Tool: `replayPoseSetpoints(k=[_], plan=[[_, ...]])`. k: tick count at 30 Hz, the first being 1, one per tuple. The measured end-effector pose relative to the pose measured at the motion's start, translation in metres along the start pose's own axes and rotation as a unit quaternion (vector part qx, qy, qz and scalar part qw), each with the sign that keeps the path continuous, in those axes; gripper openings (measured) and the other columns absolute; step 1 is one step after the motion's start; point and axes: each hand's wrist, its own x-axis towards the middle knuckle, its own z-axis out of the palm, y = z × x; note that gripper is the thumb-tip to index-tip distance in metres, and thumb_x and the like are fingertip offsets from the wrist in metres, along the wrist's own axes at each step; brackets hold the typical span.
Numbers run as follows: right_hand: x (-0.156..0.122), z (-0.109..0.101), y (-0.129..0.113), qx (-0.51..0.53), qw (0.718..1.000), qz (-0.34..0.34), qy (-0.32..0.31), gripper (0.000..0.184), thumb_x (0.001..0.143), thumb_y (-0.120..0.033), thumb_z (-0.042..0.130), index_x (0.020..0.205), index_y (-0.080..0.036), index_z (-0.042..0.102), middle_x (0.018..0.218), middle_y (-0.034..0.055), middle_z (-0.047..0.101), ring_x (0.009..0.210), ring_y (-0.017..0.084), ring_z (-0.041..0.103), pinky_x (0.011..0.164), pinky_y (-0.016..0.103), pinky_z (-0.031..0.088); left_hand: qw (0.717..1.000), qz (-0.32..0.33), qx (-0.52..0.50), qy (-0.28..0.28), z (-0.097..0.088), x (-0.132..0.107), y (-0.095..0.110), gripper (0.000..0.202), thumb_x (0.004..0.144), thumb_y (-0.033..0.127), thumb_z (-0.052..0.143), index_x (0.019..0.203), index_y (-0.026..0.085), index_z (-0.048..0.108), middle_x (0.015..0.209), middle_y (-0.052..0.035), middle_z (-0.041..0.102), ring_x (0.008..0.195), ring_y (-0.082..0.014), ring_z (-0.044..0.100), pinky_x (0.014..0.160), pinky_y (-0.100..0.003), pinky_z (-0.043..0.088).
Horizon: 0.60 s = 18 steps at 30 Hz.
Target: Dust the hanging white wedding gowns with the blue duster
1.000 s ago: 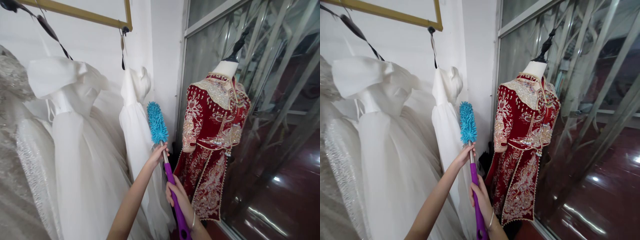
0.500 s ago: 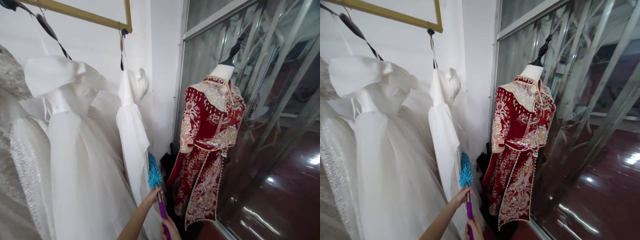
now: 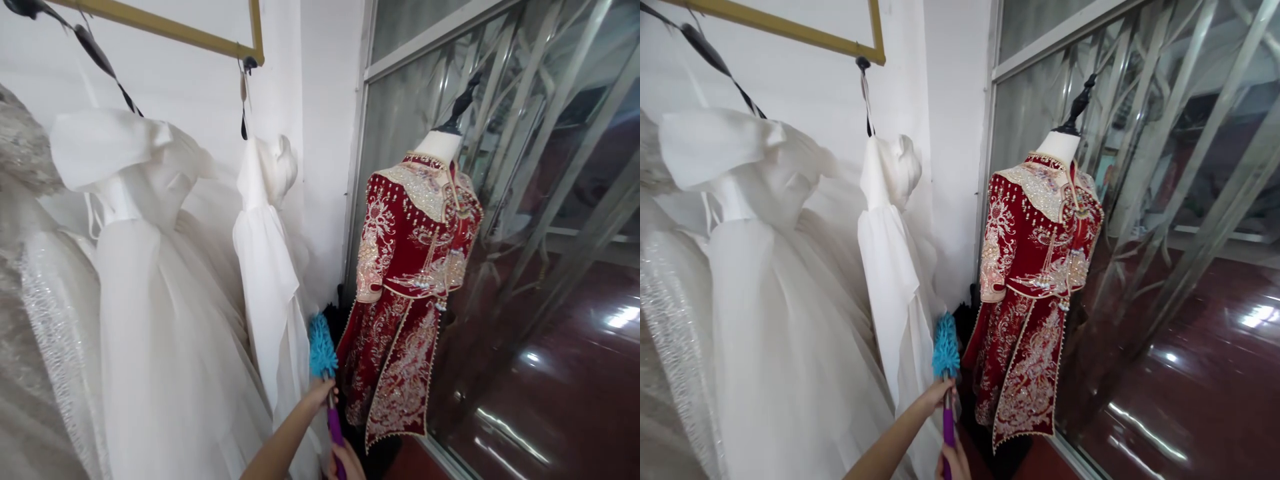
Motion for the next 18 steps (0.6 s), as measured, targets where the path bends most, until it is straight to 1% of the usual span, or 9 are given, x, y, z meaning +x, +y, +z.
replayPoseSetpoints(k=[1, 3, 5, 6, 8, 11, 13, 15, 18], plan=[[-0.001, 0.005, -0.007, 0.006, 1.0, -0.011, 0.004, 0.063, 0.055, -0.071, 0.057, 0.093, -0.021, 0.048, 0.04, -0.0122, 0.043, 0.028, 0.005, 0.032, 0.033, 0.02, 0.024, 1.0, 0.019, -0.004, 0.016, 0.004, 0.0, 0.015, 0.033, 0.063, 0.046, 0.067, 0.068, 0.021, 0.047, 0.054, 0.0054, 0.049, 0.044, -0.0086, 0.046, 0.048, -0.024, 0.035], [-0.005, 0.017, -0.026, 0.003, 0.999, -0.049, 0.012, 0.072, 0.057, -0.071, 0.057, 0.106, -0.019, 0.041, 0.04, -0.0137, 0.042, 0.029, 0.005, 0.031, 0.033, 0.018, 0.023, 0.997, 0.056, -0.01, 0.044, 0.012, -0.004, 0.05, 0.035, 0.065, 0.047, 0.065, 0.081, 0.02, 0.048, 0.057, 0.0069, 0.049, 0.044, -0.0066, 0.046, 0.048, -0.021, 0.035], [-0.012, 0.027, -0.049, -0.023, 0.995, -0.095, 0.017, 0.076, 0.064, -0.068, 0.054, 0.118, -0.019, 0.034, 0.042, -0.0136, 0.042, 0.031, 0.005, 0.032, 0.032, 0.017, 0.024, 0.994, 0.099, -0.016, 0.048, 0.021, -0.016, 0.088, 0.038, 0.069, 0.045, 0.063, 0.093, 0.02, 0.048, 0.057, 0.0081, 0.048, 0.043, -0.0057, 0.046, 0.047, -0.02, 0.034], [-0.015, 0.031, -0.061, -0.04, 0.992, -0.114, 0.016, 0.075, 0.068, -0.066, 0.053, 0.123, -0.02, 0.03, 0.044, -0.0133, 0.042, 0.032, 0.005, 0.032, 0.032, 0.016, 0.025, 0.991, 0.127, -0.02, 0.046, 0.025, -0.024, 0.107, 0.038, 0.07, 0.043, 0.061, 0.097, 0.02, 0.048, 0.057, 0.0084, 0.048, 0.043, -0.0054, 0.046, 0.046, -0.019, 0.033], [-0.023, 0.039, -0.085, -0.072, 0.986, -0.151, 0.003, 0.072, 0.074, -0.061, 0.05, 0.128, -0.022, 0.025, 0.048, -0.0131, 0.041, 0.032, 0.005, 0.031, 0.032, 0.016, 0.025, 0.978, 0.205, -0.023, 0.027, 0.034, -0.047, 0.144, 0.04, 0.071, 0.041, 0.059, 0.102, 0.018, 0.049, 0.054, 0.0084, 0.046, 0.042, -0.0062, 0.046, 0.045, -0.019, 0.033], [-0.033, 0.049, -0.119, -0.128, 0.971, -0.201, -0.031, 0.061, 0.08, -0.052, 0.047, 0.129, -0.024, 0.024, 0.053, -0.0121, 0.039, 0.034, 0.005, 0.031, 0.032, 0.016, 0.029, 0.957, 0.288, -0.031, 0.007, 0.042, -0.086, 0.189, 0.04, 0.071, 0.04, 0.058, 0.102, 0.017, 0.048, 0.052, 0.009, 0.046, 0.041, -0.0065, 0.046, 0.045, -0.02, 0.034], [-0.037, 0.054, -0.14, -0.17, 0.957, -0.231, -0.052, 0.052, 0.083, -0.045, 0.045, 0.128, -0.025, 0.027, 0.058, -0.0109, 0.039, 0.036, 0.005, 0.033, 0.033, 0.016, 0.032, 0.945, 0.326, -0.039, 0.005, 0.041, -0.109, 0.211, 0.038, 0.071, 0.04, 0.056, 0.1, 0.018, 0.047, 0.051, 0.0094, 0.045, 0.041, -0.007, 0.046, 0.045, -0.02, 0.035], [-0.039, 0.058, -0.157, -0.211, 0.942, -0.249, -0.076, 0.046, 0.084, -0.038, 0.043, 0.126, -0.026, 0.029, 0.061, -0.0101, 0.038, 0.038, 0.005, 0.035, 0.033, 0.017, 0.035, 0.933, 0.357, -0.05, 0.014, 0.036, -0.126, 0.224, 0.036, 0.071, 0.04, 0.055, 0.099, 0.019, 0.045, 0.049, 0.0101, 0.044, 0.041, -0.0073, 0.046, 0.046, -0.02, 0.035], [-0.038, 0.061, -0.174, -0.267, 0.922, -0.255, -0.12, 0.042, 0.085, -0.032, 0.042, 0.126, -0.028, 0.031, 0.06, -0.0105, 0.034, 0.038, 0.005, 0.035, 0.034, 0.017, 0.036, 0.922, 0.377, -0.066, 0.052, 0.023, -0.139, 0.229, 0.035, 0.07, 0.041, 0.054, 0.096, 0.02, 0.044, 0.05, 0.0103, 0.043, 0.041, -0.0075, 0.046, 0.045, -0.019, 0.035]])
